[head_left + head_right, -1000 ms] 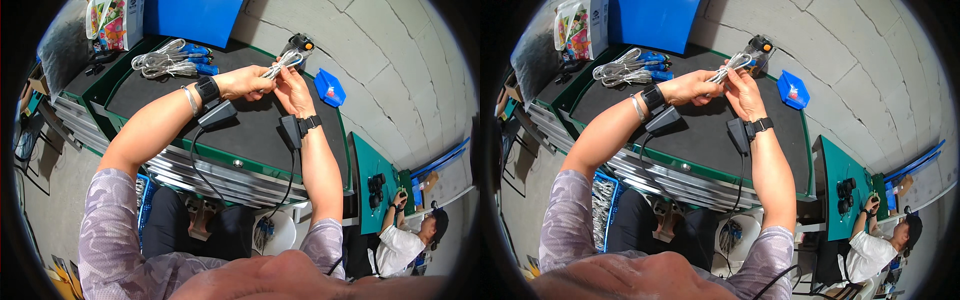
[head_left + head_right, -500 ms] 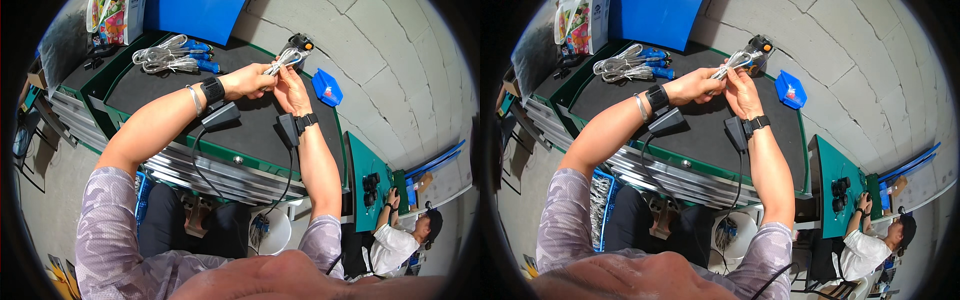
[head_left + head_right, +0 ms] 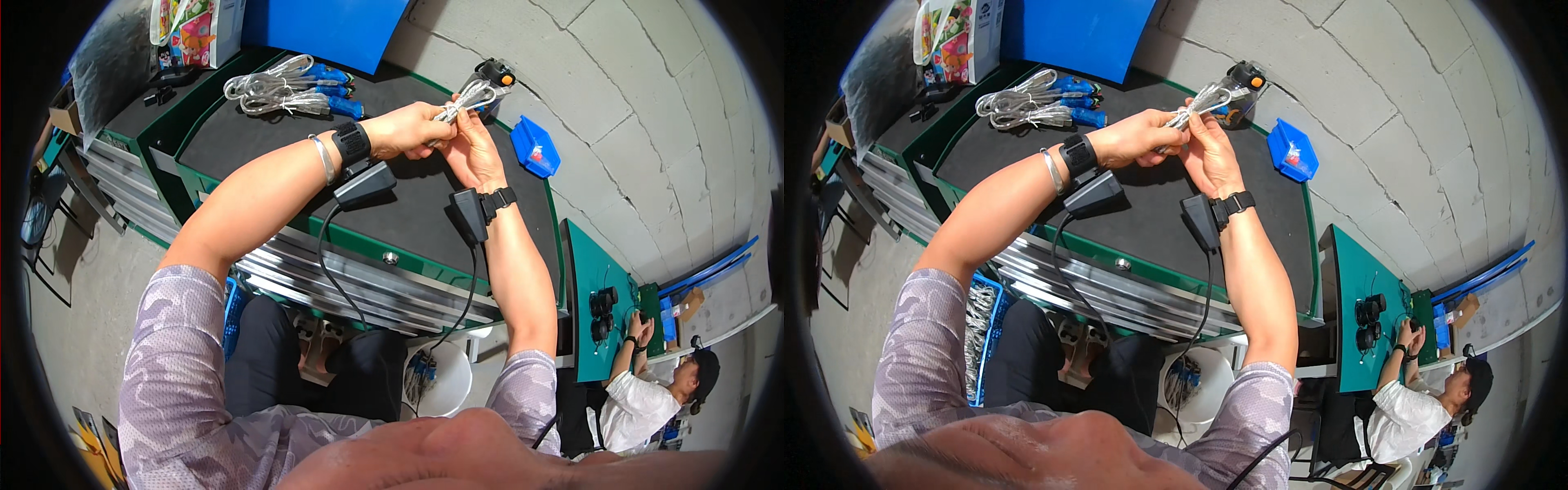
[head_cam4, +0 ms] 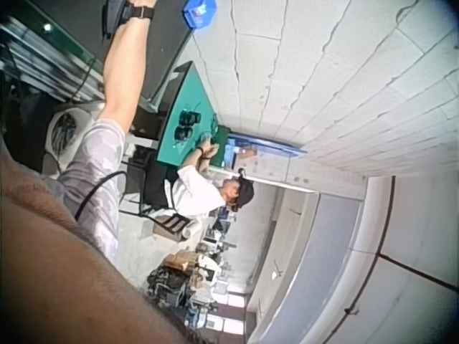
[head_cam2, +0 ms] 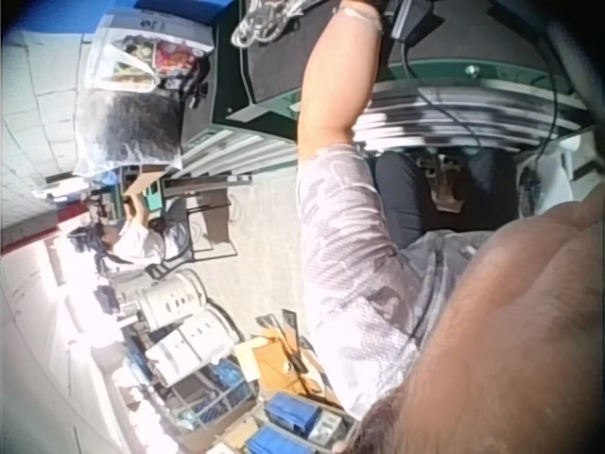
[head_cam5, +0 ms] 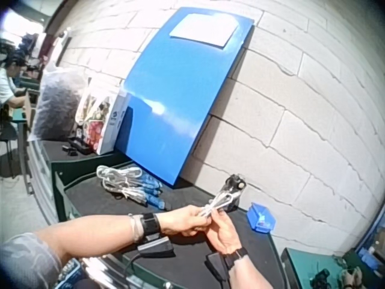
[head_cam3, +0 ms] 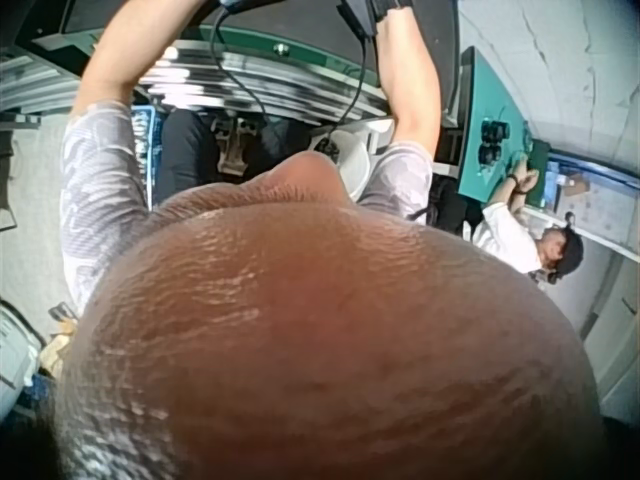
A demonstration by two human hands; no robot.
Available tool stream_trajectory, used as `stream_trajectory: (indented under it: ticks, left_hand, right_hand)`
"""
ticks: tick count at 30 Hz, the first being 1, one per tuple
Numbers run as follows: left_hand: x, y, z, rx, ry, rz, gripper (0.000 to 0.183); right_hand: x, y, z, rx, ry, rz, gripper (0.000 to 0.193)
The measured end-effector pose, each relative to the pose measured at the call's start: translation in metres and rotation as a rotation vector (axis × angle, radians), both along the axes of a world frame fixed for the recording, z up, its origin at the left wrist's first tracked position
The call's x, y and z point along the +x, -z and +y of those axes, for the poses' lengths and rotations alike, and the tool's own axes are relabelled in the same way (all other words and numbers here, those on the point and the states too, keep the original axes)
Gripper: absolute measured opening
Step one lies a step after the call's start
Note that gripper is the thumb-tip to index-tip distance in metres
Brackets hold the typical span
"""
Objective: The person is assembling and organizing electronic cables and components, placing them into bins and connecting parts on a workbench.
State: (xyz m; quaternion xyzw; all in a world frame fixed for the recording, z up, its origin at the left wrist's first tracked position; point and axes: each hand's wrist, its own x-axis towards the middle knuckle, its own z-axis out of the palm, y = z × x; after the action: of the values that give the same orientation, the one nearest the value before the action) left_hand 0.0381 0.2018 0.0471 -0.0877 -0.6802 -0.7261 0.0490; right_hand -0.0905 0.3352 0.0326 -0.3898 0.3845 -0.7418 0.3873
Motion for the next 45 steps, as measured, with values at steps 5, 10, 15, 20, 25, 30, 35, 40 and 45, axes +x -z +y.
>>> stream_trajectory:
  ticks: [5,10,15,20,25,30,35,40,45]
  left_hand:
    - [-0.001,0.001,-0.002,-0.025,-0.054,-0.024,0.015]
    - [-0.004,0.003,-0.004,-0.203,-0.206,-0.037,0.024]
    - [-0.005,-0.001,-0.010,-0.620,-0.421,0.028,0.035]
    - [-0.006,0.003,-0.012,-0.659,-0.416,0.179,0.033]
    - [-0.009,0.007,-0.014,-0.785,-0.451,0.252,0.029]
    - [-0.008,0.004,-0.013,-0.834,-0.454,0.180,0.030]
    - [-0.005,0.005,-0.012,-0.892,-0.520,0.185,0.028]
    - [-0.002,0.003,-0.012,-0.908,-0.534,0.189,0.031]
    - [0.005,-0.006,-0.007,-0.672,-0.395,0.156,0.035]
  right_hand:
    - [0.002,0.002,-0.001,0.050,0.020,0.006,0.039]
    - [0.008,0.003,-0.003,0.095,0.084,-0.008,0.039]
    - [0.017,-0.002,-0.002,0.110,0.147,0.101,0.040]
    - [0.019,-0.010,0.004,0.000,0.138,0.077,0.048]
    - [0.017,-0.007,0.005,0.139,0.397,0.136,0.040]
    - [0.017,-0.005,0.003,0.175,0.394,0.154,0.037]
    - [0.020,-0.006,0.001,0.178,0.352,0.136,0.035]
    - [0.025,-0.007,-0.001,0.167,0.361,0.148,0.038]
    - [0.022,-0.013,0.003,0.023,0.301,0.118,0.045]
